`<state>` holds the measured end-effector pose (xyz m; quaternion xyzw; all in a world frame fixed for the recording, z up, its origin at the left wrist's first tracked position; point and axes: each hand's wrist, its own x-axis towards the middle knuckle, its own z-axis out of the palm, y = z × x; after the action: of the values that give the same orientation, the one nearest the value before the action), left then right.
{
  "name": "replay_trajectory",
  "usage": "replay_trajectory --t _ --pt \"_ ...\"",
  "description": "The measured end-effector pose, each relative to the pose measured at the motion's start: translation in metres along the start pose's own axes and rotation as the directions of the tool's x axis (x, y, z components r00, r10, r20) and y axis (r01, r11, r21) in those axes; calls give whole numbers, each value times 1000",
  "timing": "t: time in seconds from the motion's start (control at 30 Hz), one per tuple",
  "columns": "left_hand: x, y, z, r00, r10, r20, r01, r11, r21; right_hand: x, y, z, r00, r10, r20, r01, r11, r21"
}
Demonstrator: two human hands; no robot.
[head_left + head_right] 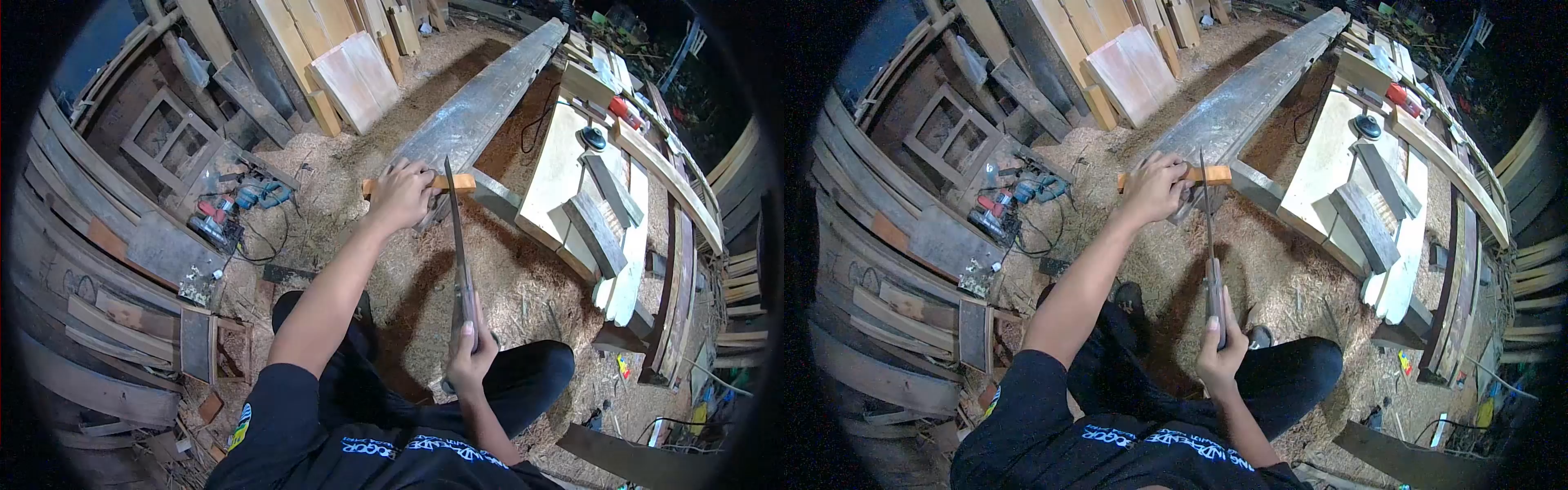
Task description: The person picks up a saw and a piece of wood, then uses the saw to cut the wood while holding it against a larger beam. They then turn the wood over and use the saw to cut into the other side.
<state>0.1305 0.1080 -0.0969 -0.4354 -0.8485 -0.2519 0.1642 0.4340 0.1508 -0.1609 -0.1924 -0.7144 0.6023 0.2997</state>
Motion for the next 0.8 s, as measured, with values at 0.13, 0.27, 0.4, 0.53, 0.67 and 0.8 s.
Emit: replay_trajectory --t 0.13,0.27,0.4,0.53,0.67,0.8 --pt "1 2 -8 997 5 76 -5 1000 -7 61 -18 22 998 56 2 -56 998 -34" --pt "1 4 -4 998 -22 55 19 999 51 60 -22 27 999 31 -14 -31 999 -21" --pt "-2 3 2 1000 -13 -2 13 999 52 -4 -2 1 1000 17 -10 -17 1000 -7" --pt "-1 -1 -2 999 19 46 -19 1000 4 25 -9 10 1000 -15 -1 15 999 -42" --pt "0 2 -5 1000 18 25 -19 1000 17 73 -27 27 996 80 27 -79 997 -28" --pt "0 2 -3 999 -16 49 14 999 36 34 -7 20 993 -118 -20 118 993 -14"
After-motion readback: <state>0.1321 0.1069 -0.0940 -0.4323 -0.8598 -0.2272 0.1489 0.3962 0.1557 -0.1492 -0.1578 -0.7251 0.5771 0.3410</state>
